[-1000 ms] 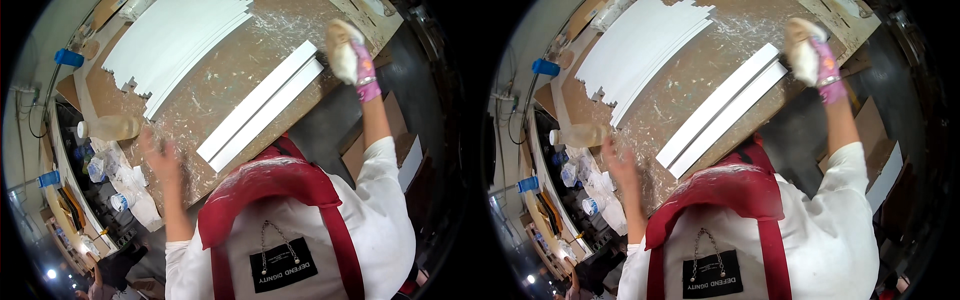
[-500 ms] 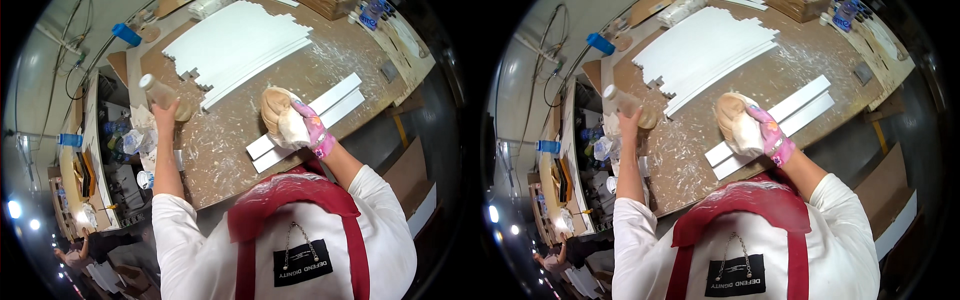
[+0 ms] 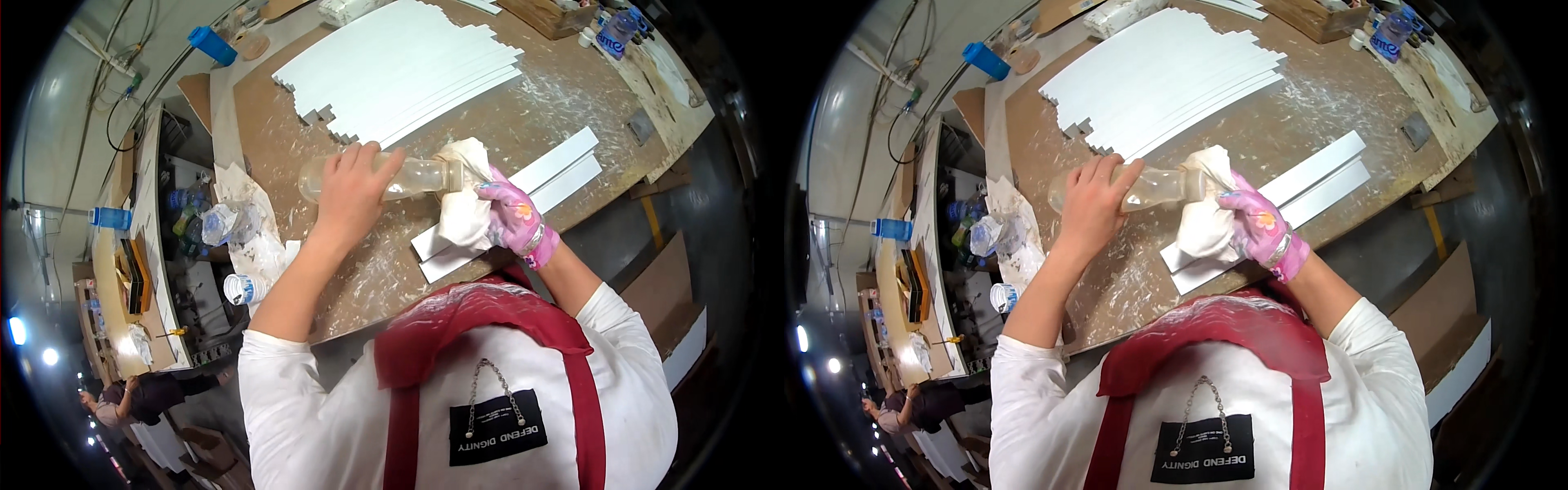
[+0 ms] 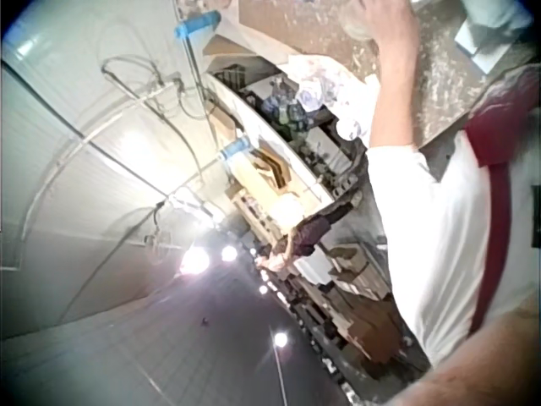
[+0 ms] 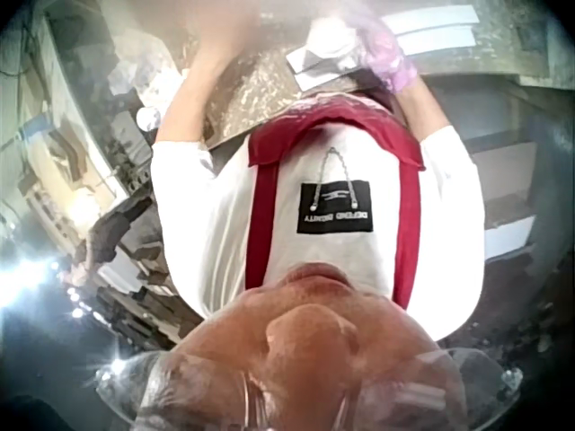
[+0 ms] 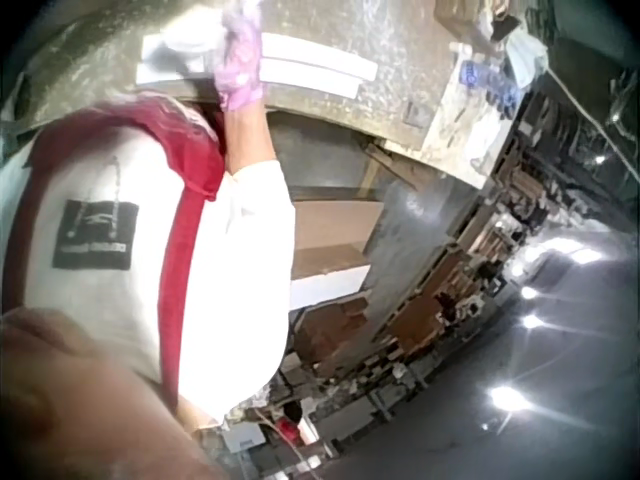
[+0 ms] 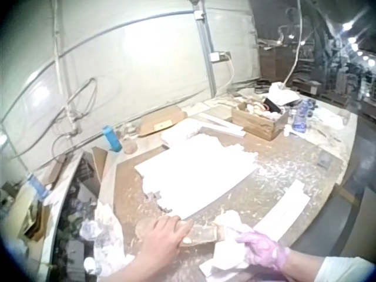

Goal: The person cleans multiple white wooden planks by applying a liquid from a bottle onto a cloth and wiping the surfaces and edges. The person then stacks the cleaned planks together on a workbench and uses a small sanding block on the top of the stack.

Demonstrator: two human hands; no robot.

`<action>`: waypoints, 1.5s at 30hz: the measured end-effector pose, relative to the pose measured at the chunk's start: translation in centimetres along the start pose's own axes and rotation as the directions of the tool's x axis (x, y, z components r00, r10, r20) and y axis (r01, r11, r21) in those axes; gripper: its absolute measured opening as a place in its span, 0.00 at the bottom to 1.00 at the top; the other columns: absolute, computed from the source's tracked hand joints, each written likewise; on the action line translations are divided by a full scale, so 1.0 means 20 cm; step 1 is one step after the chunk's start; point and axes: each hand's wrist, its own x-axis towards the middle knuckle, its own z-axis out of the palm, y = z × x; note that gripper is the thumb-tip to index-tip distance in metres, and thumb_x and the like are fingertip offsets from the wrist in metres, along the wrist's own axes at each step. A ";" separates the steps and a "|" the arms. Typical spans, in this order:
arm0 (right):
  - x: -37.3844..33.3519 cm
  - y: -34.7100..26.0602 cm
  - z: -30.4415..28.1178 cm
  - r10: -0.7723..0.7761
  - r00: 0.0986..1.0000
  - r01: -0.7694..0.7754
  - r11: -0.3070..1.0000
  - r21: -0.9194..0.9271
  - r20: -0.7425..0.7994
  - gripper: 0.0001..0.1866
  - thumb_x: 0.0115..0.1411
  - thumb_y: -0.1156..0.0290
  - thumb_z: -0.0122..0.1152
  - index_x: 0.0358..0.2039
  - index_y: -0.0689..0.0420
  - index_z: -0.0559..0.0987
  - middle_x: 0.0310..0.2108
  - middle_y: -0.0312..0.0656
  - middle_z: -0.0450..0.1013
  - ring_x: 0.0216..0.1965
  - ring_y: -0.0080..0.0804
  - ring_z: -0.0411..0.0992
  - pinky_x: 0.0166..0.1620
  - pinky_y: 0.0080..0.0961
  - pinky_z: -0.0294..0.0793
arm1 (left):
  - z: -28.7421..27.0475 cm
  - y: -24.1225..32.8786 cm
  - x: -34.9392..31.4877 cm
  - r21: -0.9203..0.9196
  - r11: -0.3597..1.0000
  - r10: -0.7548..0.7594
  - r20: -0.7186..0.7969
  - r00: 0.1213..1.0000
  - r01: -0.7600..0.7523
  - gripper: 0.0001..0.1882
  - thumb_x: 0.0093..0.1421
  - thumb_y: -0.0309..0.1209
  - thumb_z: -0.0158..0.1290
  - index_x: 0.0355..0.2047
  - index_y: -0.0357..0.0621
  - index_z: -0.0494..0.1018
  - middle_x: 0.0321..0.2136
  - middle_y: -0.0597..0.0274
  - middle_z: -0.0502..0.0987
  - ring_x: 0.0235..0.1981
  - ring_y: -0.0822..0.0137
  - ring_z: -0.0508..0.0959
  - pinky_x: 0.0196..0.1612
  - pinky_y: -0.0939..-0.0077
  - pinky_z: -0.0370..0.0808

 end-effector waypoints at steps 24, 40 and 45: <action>0.01 0.03 -0.17 -0.015 0.994 0.019 0.999 -0.036 0.110 0.26 0.63 0.76 0.44 0.62 0.60 0.58 0.56 0.49 0.65 0.53 0.39 0.70 0.56 0.32 0.73 | 0.11 -0.18 -0.09 -0.231 0.960 -0.147 0.076 0.986 0.160 0.33 0.43 0.31 0.64 0.52 0.48 0.69 0.44 0.53 0.73 0.44 0.49 0.75 0.46 0.63 0.73; -0.23 -0.33 -0.37 -0.565 0.784 0.097 0.522 -0.847 -0.258 0.23 0.60 0.69 0.55 0.56 0.58 0.68 0.45 0.43 0.73 0.44 0.35 0.74 0.47 0.31 0.75 | 0.25 -0.57 -0.48 -0.572 0.598 -0.769 -0.215 0.602 0.560 0.39 0.47 0.35 0.65 0.55 0.33 0.59 0.49 0.47 0.69 0.52 0.53 0.70 0.55 0.64 0.66; -0.04 0.00 -0.10 -0.186 0.815 0.358 -0.584 -0.729 0.549 0.26 0.52 0.75 0.56 0.54 0.54 0.70 0.47 0.47 0.70 0.48 0.43 0.70 0.52 0.35 0.70 | 0.27 0.33 -0.59 -0.650 0.495 -0.575 0.252 0.779 0.576 0.51 0.41 0.34 0.69 0.63 0.40 0.53 0.53 0.46 0.67 0.54 0.50 0.68 0.57 0.61 0.65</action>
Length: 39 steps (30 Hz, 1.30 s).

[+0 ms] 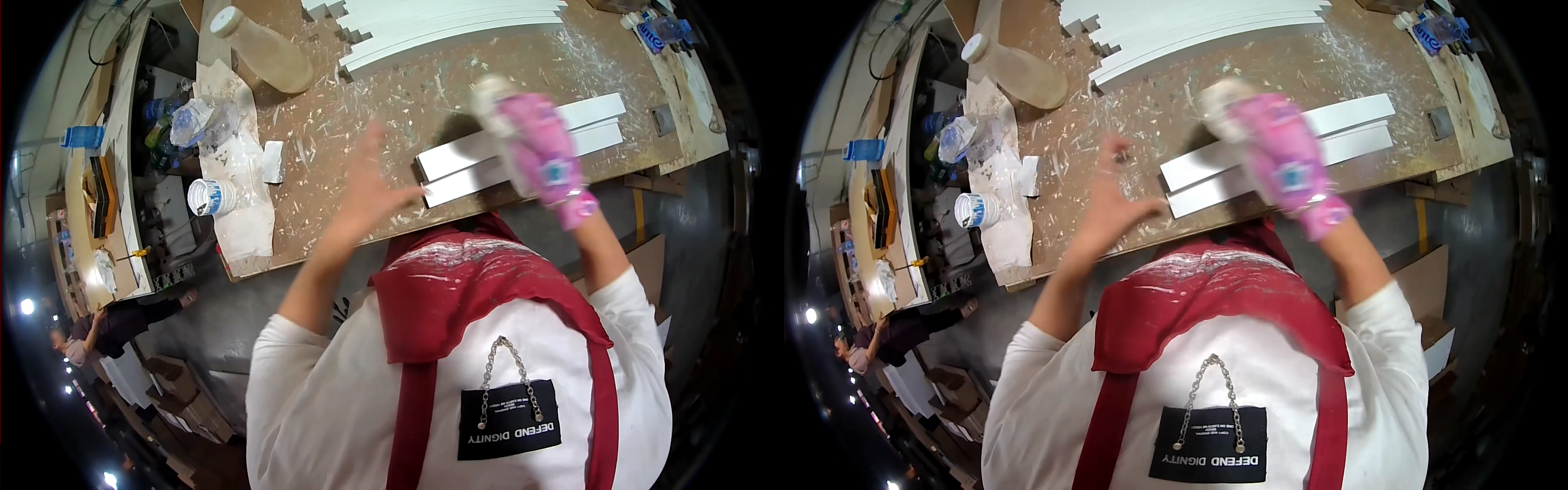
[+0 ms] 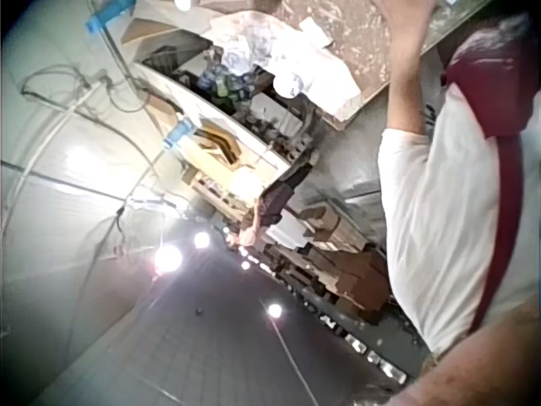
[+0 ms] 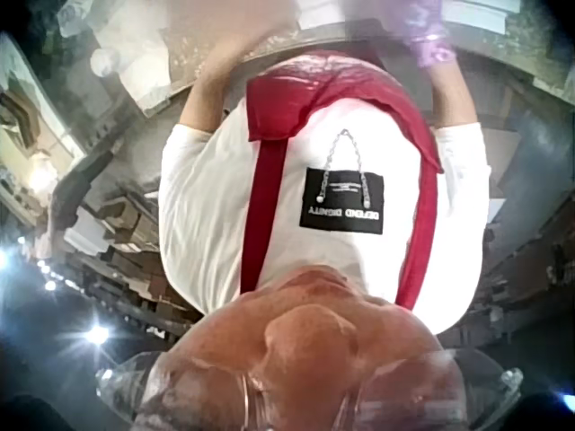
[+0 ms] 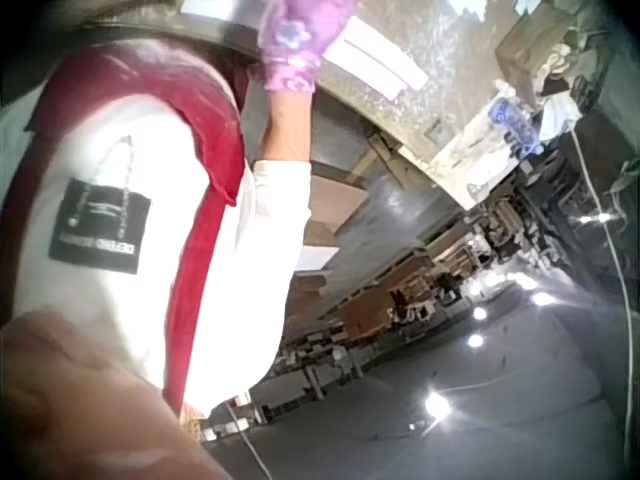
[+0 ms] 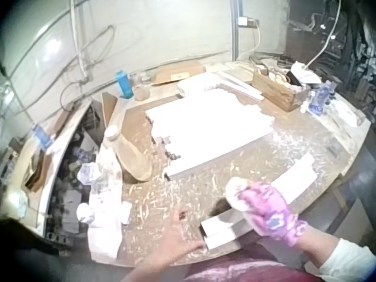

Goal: The person cleans multiple white wooden planks by applying a liquid from a bottle onto a cloth and wiping the surfaces and edges. The person then stacks the cleaned planks together on a workbench and uses a small sanding block on the top of the stack.

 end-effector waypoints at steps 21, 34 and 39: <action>-0.31 0.89 -0.27 0.472 0.865 -0.493 0.862 -0.115 -0.168 0.07 0.60 0.70 0.50 0.36 0.56 0.75 0.33 0.42 0.73 0.37 0.28 0.73 0.42 0.26 0.73 | 0.25 0.02 -0.03 -0.191 0.980 -0.049 0.029 0.998 0.054 0.39 0.48 0.25 0.63 0.60 0.42 0.61 0.43 0.54 0.73 0.43 0.59 0.73 0.48 0.68 0.69; -0.34 1.18 -0.37 0.113 0.981 -0.186 0.791 -0.583 -0.161 0.19 0.51 0.80 0.53 0.45 0.51 0.76 0.42 0.44 0.75 0.43 0.37 0.74 0.49 0.29 0.73 | 0.16 0.13 0.02 0.070 0.995 0.060 0.163 0.985 -0.073 0.27 0.46 0.22 0.60 0.50 0.41 0.72 0.42 0.52 0.71 0.44 0.53 0.72 0.49 0.66 0.68; -0.65 1.59 -0.51 0.576 0.755 -0.642 0.747 -0.172 -0.313 0.20 0.54 0.78 0.49 0.48 0.56 0.76 0.45 0.51 0.73 0.48 0.45 0.70 0.54 0.32 0.67 | 0.18 0.31 0.08 0.351 0.904 0.176 0.218 0.960 -0.245 0.26 0.49 0.28 0.62 0.50 0.42 0.71 0.42 0.51 0.72 0.43 0.51 0.72 0.47 0.62 0.68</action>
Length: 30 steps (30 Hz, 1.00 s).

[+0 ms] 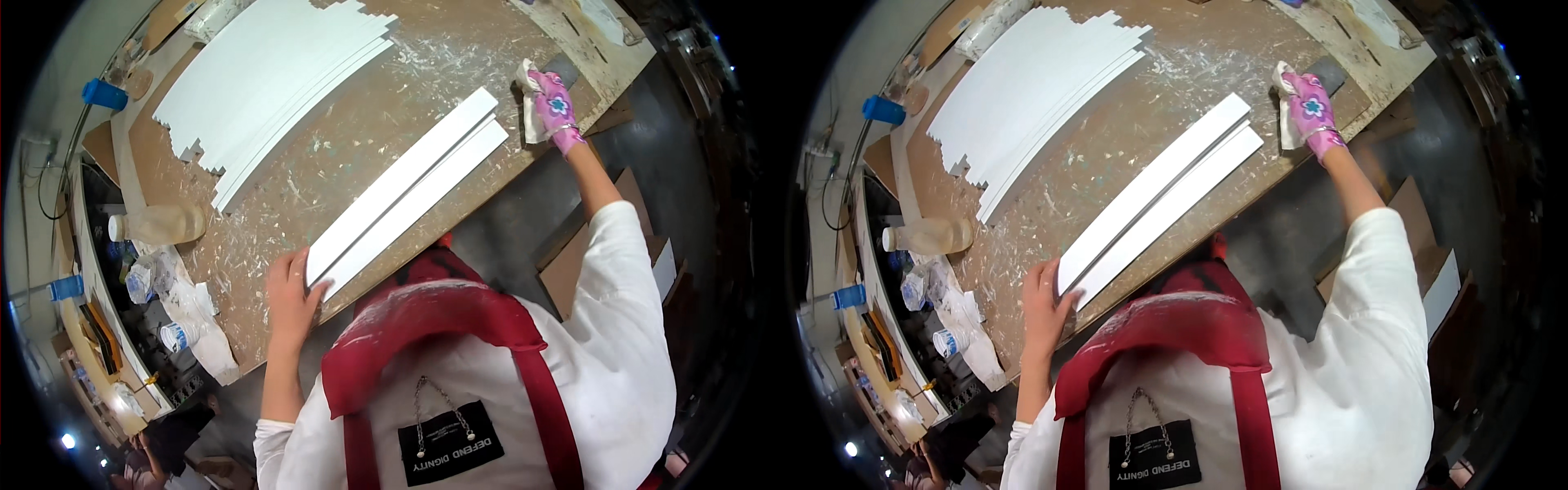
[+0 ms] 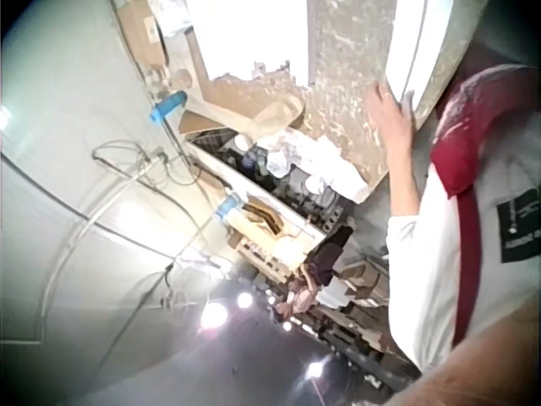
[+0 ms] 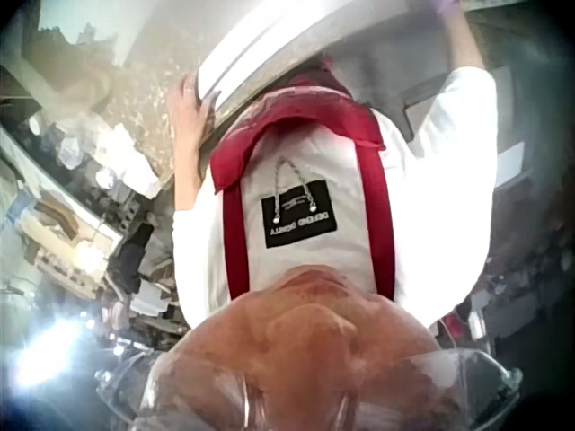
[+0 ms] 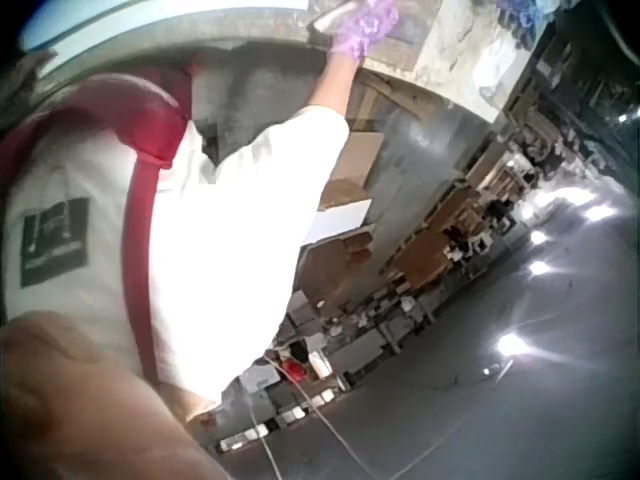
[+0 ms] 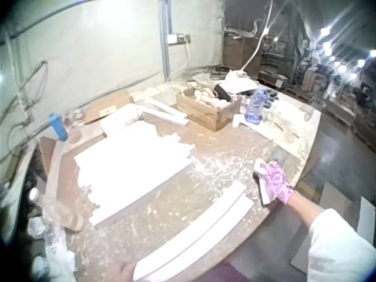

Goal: The person cleans multiple white wooden planks by applying a liquid from a bottle onto a cloth and wiping the surfaces and edges. The person then stacks the cleaned planks together on a workbench and uses a small sanding block on the top of the stack.

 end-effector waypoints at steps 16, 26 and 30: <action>-0.38 -1.57 0.12 -0.687 0.712 0.340 0.520 0.784 0.147 0.27 0.57 0.58 0.56 0.57 0.49 0.67 0.54 0.44 0.67 0.51 0.39 0.70 0.55 0.39 0.67 | -0.12 -0.01 0.31 -0.733 -0.079 -0.400 0.644 0.652 0.676 0.20 0.68 0.42 0.41 0.41 0.33 0.69 0.28 0.56 0.77 0.26 0.68 0.75 0.28 0.77 0.71; -0.07 -1.39 0.30 -0.744 0.663 0.733 0.668 0.131 0.084 0.20 0.57 0.83 0.50 0.51 0.57 0.71 0.48 0.43 0.71 0.46 0.33 0.72 0.49 0.26 0.75 | -0.12 -0.15 0.35 -0.795 -0.207 -0.393 0.601 0.696 0.570 0.18 0.66 0.39 0.46 0.42 0.32 0.69 0.33 0.54 0.76 0.31 0.65 0.77 0.43 0.69 0.80; -0.44 -1.73 0.41 -0.667 0.715 0.452 0.669 0.590 0.208 0.14 0.58 0.78 0.54 0.45 0.53 0.75 0.44 0.42 0.73 0.47 0.35 0.72 0.52 0.25 0.73 | -0.11 -0.14 0.38 -0.812 -0.072 -0.464 0.542 0.701 0.580 0.19 0.67 0.41 0.43 0.48 0.39 0.69 0.37 0.58 0.77 0.35 0.66 0.79 0.40 0.68 0.80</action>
